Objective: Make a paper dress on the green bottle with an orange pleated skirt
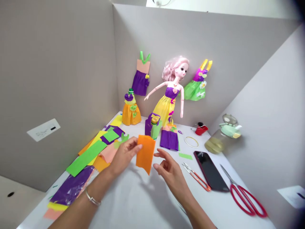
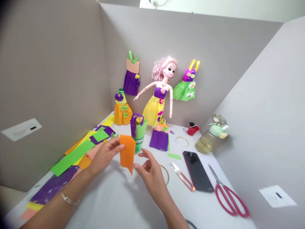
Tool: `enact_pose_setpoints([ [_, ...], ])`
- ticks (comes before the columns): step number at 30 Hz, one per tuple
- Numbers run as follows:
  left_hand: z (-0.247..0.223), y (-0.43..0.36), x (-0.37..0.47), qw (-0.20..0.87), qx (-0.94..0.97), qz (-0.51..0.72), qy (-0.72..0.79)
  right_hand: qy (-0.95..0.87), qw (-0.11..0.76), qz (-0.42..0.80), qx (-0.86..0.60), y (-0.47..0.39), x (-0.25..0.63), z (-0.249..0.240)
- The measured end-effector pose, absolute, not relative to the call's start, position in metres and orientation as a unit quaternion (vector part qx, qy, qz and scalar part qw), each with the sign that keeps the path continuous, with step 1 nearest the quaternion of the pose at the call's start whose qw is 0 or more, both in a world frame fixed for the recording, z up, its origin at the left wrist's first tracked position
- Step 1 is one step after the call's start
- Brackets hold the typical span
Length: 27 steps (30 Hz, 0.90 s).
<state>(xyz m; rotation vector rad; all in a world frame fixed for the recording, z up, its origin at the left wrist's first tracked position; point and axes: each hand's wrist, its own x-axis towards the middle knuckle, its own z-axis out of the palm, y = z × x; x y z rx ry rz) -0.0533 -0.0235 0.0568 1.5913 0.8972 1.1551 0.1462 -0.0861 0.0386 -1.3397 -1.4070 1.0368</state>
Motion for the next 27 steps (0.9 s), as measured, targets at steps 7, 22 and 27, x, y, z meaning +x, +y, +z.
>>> enact_pose_setpoints([
  [7,0.044,-0.019,-0.028,0.483,0.646,0.464,0.367,-0.579,0.470,0.424,-0.515,-0.057,0.148,0.039],
  [22,0.031,-0.004,-0.034,0.433,0.625,0.458,0.460,-0.635,0.422,0.310,-0.568,-0.040,0.149,0.030],
  [27,0.035,-0.011,-0.056,0.443,0.619,0.454,0.463,-0.749,0.339,0.141,-0.551,-0.088,0.146,0.037],
])
